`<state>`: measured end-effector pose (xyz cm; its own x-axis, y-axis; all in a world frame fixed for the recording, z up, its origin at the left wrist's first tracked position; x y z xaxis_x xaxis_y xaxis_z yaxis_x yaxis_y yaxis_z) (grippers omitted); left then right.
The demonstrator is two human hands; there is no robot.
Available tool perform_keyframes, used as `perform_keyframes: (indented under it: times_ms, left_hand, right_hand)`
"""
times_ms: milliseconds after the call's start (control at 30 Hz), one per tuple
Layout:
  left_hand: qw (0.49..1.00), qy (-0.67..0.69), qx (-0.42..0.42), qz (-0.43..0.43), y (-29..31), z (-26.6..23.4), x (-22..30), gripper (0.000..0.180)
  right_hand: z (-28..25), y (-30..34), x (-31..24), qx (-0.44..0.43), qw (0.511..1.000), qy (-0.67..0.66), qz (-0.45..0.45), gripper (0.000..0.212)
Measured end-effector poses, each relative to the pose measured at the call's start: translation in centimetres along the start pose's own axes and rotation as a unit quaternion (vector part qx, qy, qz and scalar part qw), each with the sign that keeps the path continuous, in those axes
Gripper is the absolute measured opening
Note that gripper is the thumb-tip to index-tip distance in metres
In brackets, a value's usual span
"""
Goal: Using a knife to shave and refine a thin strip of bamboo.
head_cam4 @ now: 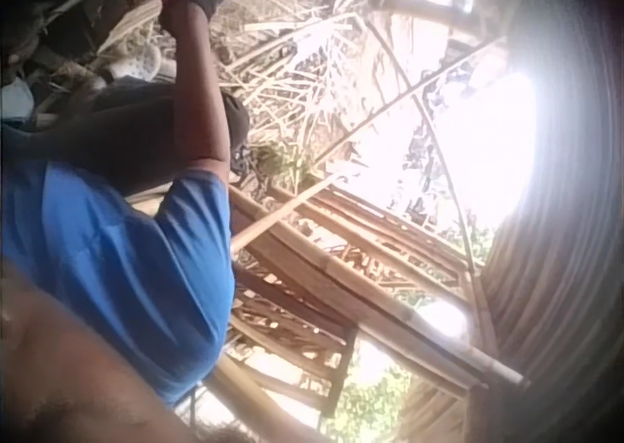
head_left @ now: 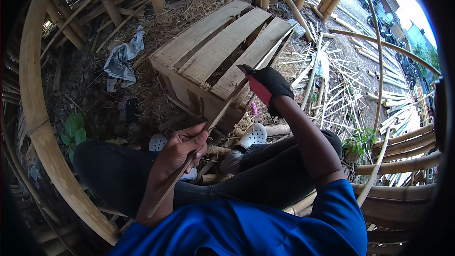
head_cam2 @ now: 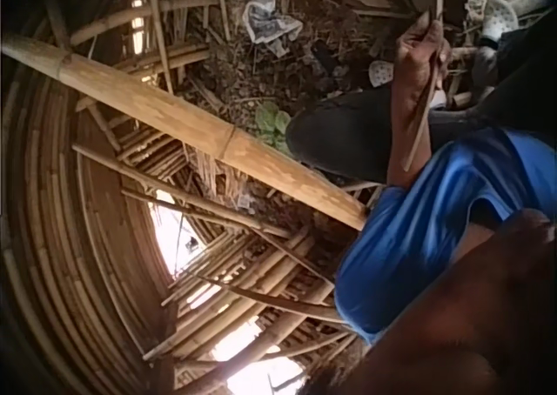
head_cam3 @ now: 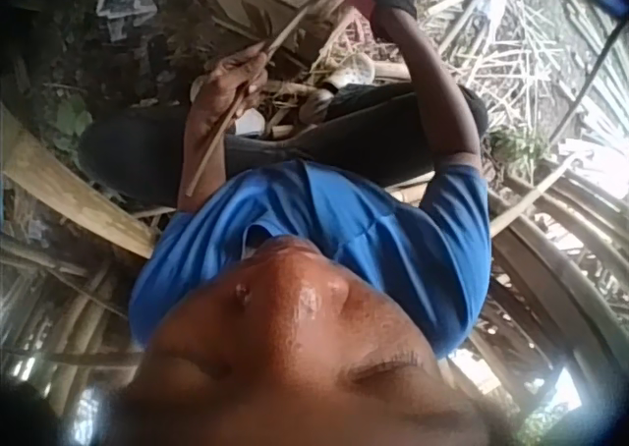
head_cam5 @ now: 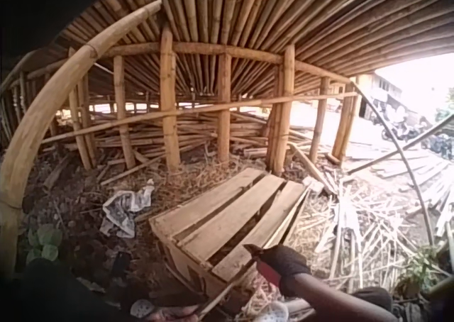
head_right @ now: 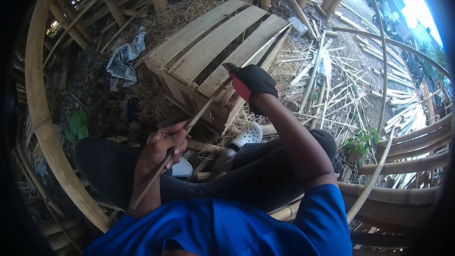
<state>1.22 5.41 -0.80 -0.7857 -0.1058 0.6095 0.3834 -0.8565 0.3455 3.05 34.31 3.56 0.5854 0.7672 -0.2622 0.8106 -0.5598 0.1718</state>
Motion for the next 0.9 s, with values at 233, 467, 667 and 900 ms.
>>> perform_keyframes:
  times_ms: [233,467,667,900]
  left_hand:
    - [0.999,0.035,0.002,-0.007,0.3,-0.2,0.5,0.039]
    - [0.997,0.070,0.038,-0.016,0.3,-0.9,0.3,0.044]
    - [0.993,0.107,0.024,-0.032,0.0,-0.2,0.3,0.041]
    - [0.989,0.136,0.035,-0.044,0.5,0.1,0.0,0.044]
  right_hand:
    - [0.0,1.5,-2.8,-0.023,0.998,-0.002,-0.061,0.066]
    - [0.8,4.3,-5.0,-0.030,0.995,0.026,-0.093,0.056]
    - [3.2,4.0,-4.3,-0.016,0.996,0.044,-0.079,0.061]
    - [1.1,1.6,-2.5,0.000,0.997,0.042,-0.064,0.059]
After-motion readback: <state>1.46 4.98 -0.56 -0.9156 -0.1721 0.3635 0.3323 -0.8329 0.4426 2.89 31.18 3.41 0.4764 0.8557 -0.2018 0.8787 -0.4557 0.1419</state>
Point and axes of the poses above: each hand's wrist, its own y-axis away from the middle knuckle, its own z-axis out of the palm, x = y × z, the point moved 4 cm from there along -y, towards the middle knuckle, and after that the axes turned 12 degrees about y, right-handed, at the moved point
